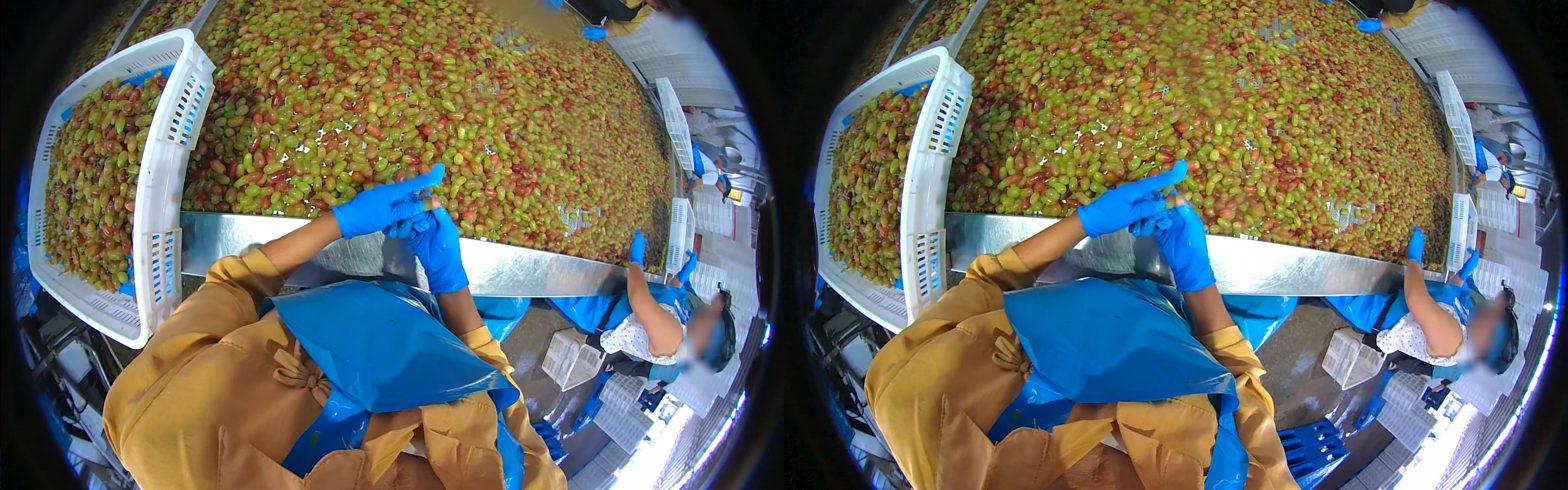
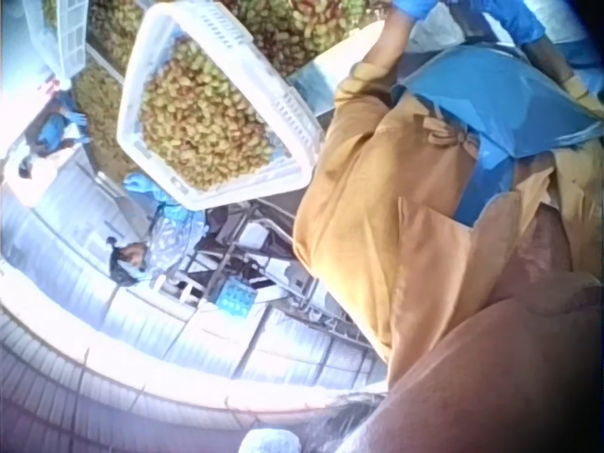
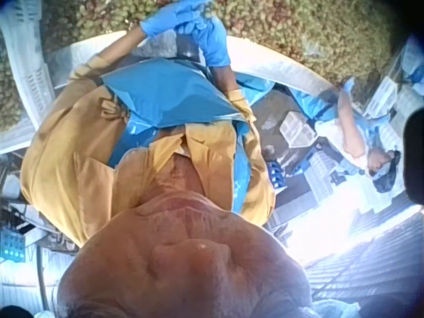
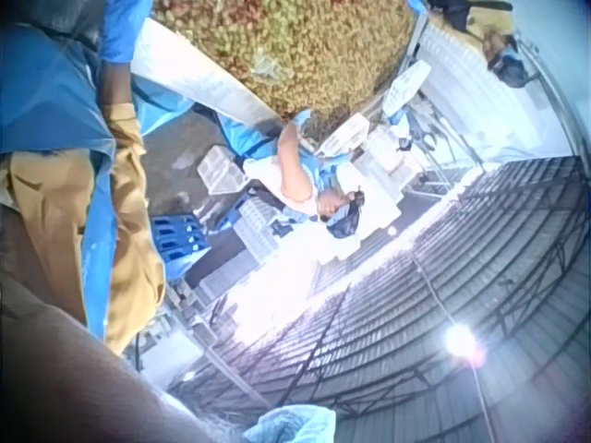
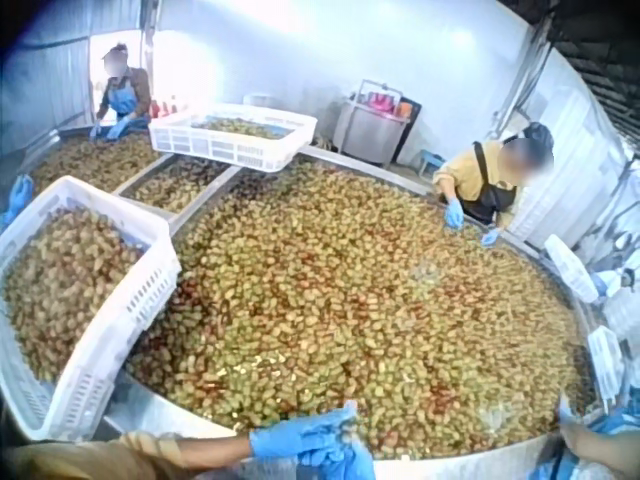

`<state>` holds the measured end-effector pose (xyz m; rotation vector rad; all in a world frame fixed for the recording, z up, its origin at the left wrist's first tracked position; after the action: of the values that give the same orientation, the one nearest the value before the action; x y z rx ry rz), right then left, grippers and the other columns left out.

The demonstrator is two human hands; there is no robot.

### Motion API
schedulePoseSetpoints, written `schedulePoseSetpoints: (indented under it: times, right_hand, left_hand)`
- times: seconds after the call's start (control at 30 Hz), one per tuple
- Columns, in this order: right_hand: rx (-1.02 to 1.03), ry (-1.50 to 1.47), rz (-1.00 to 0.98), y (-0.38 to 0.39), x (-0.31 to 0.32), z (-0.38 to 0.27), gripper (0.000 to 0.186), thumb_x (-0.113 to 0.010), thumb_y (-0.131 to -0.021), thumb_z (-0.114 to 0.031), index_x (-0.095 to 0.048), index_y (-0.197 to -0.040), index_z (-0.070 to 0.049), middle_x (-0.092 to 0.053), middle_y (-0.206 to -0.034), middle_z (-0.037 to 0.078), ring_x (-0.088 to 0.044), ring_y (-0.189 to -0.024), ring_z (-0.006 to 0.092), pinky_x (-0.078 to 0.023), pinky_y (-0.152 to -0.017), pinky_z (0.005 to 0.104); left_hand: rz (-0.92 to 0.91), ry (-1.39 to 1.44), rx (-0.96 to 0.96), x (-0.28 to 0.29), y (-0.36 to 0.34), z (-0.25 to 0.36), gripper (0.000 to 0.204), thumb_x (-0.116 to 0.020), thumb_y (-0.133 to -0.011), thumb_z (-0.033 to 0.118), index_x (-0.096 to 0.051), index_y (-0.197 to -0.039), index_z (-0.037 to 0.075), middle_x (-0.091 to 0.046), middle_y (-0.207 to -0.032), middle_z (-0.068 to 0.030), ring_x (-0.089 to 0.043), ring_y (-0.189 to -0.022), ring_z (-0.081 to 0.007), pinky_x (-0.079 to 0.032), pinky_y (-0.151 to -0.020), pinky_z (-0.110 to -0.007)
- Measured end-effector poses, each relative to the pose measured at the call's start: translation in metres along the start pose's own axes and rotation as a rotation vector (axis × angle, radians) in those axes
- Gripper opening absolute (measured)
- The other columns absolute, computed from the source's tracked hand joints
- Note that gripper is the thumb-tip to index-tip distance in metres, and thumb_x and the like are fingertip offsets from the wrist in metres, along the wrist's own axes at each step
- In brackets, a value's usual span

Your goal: The person sorts olives on a rotating drum by hand, picking out unwanted items and placing them into a white basket. The person wears blue gloves and a blue apron while working alongside other workers in a food processing facility.

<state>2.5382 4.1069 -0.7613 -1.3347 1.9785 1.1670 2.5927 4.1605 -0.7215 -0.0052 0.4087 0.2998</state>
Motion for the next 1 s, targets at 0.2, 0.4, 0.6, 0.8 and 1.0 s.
schedulePoseSetpoints:
  times: [0.2,0.4,0.6,0.8,1.0]
  right_hand:
    - [0.556,1.289,0.393,0.002,0.018,-0.112,0.025,-0.066,-0.08,-0.012,-0.059,-0.102,-0.002,-0.061,-0.098,0.009,-0.06,-0.086,0.0217,-0.05,-0.076,0.0332]
    - [0.025,2.355,0.377,-0.048,-0.013,-0.066,0.028,-0.061,-0.081,-0.031,-0.061,-0.088,-0.004,-0.063,-0.094,0.018,-0.061,-0.082,0.0367,-0.049,-0.073,0.0449]
    - [-0.007,2.082,0.312,-0.072,0.047,-0.057,0.026,-0.054,-0.082,-0.027,-0.061,-0.081,-0.002,-0.064,-0.082,0.019,-0.061,-0.073,0.0393,-0.049,-0.067,0.0465]
    - [0.017,1.201,0.329,-0.042,0.026,-0.026,0.018,-0.063,-0.081,-0.01,-0.062,-0.093,0.003,-0.064,-0.08,0.009,-0.065,-0.066,0.0184,-0.051,-0.054,0.0311]
    - [0.232,1.143,0.496,-0.033,0.005,-0.075,0.026,-0.059,-0.084,-0.012,-0.059,-0.104,0.005,-0.064,-0.085,0.011,-0.065,-0.069,0.0198,-0.051,-0.061,0.03]
  left_hand:
    - [0.254,0.445,-0.028,0.046,0.028,-0.004,0.052,-0.045,-0.095,0.027,-0.033,-0.142,0.009,-0.056,-0.07,-0.0035,-0.05,-0.057,-0.0098,-0.041,-0.05,-0.023]
    - [0.389,0.408,0.105,0.084,0.055,-0.04,0.029,-0.052,-0.09,0.027,-0.066,-0.104,0.006,-0.064,-0.101,-0.0063,-0.052,-0.061,-0.0104,-0.043,-0.054,-0.024]
    - [0.336,0.335,0.253,0.091,0.064,-0.063,0.037,-0.052,-0.09,0.031,-0.059,-0.123,0.014,-0.063,-0.08,-0.0021,-0.054,-0.062,-0.01,-0.046,-0.059,-0.023]
    - [0.306,0.349,0.241,0.064,0.048,-0.082,0.045,-0.051,-0.091,0.03,-0.047,-0.135,0.019,-0.066,-0.08,-0.0063,-0.058,-0.063,-0.0109,-0.048,-0.058,-0.025]
    - [0.357,0.319,0.247,0.091,0.056,-0.059,0.038,-0.056,-0.09,0.035,-0.059,-0.119,0.01,-0.065,-0.083,-0.0051,-0.057,-0.065,-0.0111,-0.046,-0.058,-0.026]
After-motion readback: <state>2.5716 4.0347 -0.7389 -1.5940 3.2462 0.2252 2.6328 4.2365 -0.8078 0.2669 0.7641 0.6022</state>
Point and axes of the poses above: each hand's wrist, its own y-axis away from the middle knuckle, its own x-axis out of the back of the hand, z = x × y, the point moved 10 cm from there along -y, towards the middle knuckle
